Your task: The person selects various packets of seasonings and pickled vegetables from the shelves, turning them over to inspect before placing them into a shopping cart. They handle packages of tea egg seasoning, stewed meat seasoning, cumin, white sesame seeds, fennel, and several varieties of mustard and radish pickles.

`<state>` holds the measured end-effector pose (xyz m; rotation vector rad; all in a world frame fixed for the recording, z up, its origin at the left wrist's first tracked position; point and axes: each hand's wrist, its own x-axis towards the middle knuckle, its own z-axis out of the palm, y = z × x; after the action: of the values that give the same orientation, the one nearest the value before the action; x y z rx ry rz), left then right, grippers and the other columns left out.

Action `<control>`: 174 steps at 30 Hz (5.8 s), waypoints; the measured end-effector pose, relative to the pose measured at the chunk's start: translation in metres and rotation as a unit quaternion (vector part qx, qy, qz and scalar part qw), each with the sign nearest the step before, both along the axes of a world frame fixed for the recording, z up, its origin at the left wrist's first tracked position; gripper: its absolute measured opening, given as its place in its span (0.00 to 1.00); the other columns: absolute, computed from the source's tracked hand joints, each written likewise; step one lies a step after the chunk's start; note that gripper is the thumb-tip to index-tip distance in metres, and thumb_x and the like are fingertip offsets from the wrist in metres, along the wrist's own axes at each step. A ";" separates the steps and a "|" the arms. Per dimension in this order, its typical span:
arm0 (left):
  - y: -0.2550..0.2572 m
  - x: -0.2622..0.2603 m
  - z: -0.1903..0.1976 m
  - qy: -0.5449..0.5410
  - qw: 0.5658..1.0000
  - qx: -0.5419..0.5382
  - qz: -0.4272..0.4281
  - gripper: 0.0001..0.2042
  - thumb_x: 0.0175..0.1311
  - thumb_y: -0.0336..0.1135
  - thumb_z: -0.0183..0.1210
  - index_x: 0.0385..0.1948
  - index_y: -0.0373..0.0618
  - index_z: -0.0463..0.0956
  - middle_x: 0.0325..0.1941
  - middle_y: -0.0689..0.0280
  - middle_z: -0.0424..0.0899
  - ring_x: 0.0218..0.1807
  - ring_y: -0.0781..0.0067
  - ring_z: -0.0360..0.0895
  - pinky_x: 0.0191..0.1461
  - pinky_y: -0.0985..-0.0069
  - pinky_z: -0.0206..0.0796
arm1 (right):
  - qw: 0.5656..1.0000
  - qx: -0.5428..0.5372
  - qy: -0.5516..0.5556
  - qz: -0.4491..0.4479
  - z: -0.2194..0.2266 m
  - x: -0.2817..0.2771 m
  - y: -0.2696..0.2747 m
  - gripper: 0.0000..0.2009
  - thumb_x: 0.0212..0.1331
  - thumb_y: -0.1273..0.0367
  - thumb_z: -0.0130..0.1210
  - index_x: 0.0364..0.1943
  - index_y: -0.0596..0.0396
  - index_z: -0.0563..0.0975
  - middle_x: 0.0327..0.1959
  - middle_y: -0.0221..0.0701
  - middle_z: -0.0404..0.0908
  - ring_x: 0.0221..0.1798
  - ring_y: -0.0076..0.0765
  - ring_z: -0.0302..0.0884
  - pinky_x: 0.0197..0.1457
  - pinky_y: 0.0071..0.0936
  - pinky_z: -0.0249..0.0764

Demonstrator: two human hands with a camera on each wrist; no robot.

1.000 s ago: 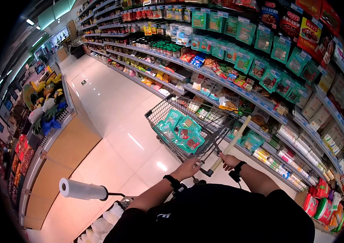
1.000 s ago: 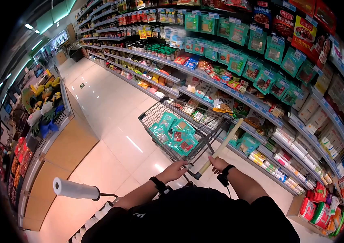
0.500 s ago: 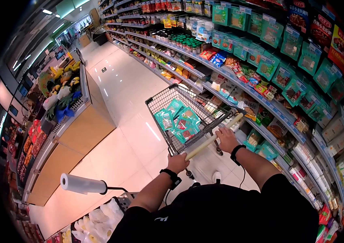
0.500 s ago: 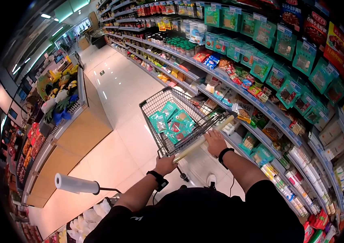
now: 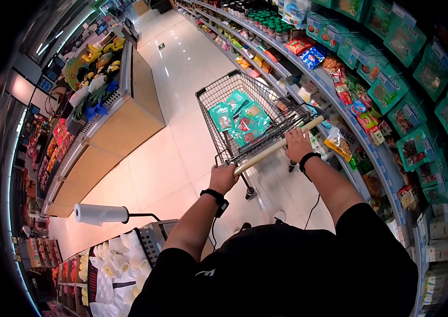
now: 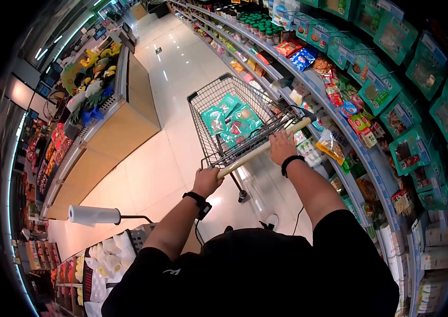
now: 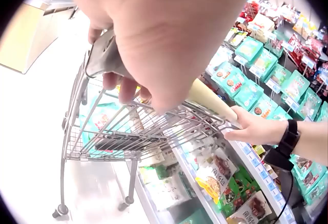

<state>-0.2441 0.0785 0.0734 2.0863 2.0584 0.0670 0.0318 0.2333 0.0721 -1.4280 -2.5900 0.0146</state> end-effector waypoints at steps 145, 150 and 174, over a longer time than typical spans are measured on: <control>0.996 -0.012 0.338 -0.584 0.620 -0.090 -0.517 0.28 0.58 0.35 0.54 0.59 0.34 0.58 0.49 0.50 0.77 0.48 0.60 0.76 0.51 0.73 0.66 | 0.604 0.290 0.574 -0.471 0.335 -0.193 0.716 0.22 0.59 0.67 0.51 0.55 0.66 0.63 0.47 0.38 0.75 0.48 0.32 0.73 0.52 0.26 0.69; 0.981 -0.026 0.343 -0.629 0.573 -0.099 -0.516 0.16 0.65 0.37 0.55 0.45 0.32 0.67 0.41 0.53 0.80 0.42 0.68 0.78 0.44 0.73 0.70 | 0.606 0.379 0.549 -0.434 0.347 -0.231 0.690 0.22 0.58 0.65 0.57 0.50 0.65 0.65 0.44 0.44 0.78 0.45 0.35 0.77 0.47 0.28 0.73; 0.871 -0.181 0.161 -0.412 0.580 -0.213 -0.669 0.30 0.63 0.34 0.57 0.63 0.33 0.53 0.60 0.49 0.69 0.60 0.61 0.70 0.59 0.72 0.65 | 0.539 0.272 0.585 -0.541 0.158 -0.418 0.551 0.14 0.64 0.70 0.50 0.49 0.64 0.73 0.39 0.35 0.82 0.40 0.24 0.79 0.43 0.23 0.75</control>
<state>-0.4249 0.9493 0.2342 2.0344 -0.2568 0.2047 -0.3864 0.7843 0.2299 -1.5699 -0.3526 -0.0059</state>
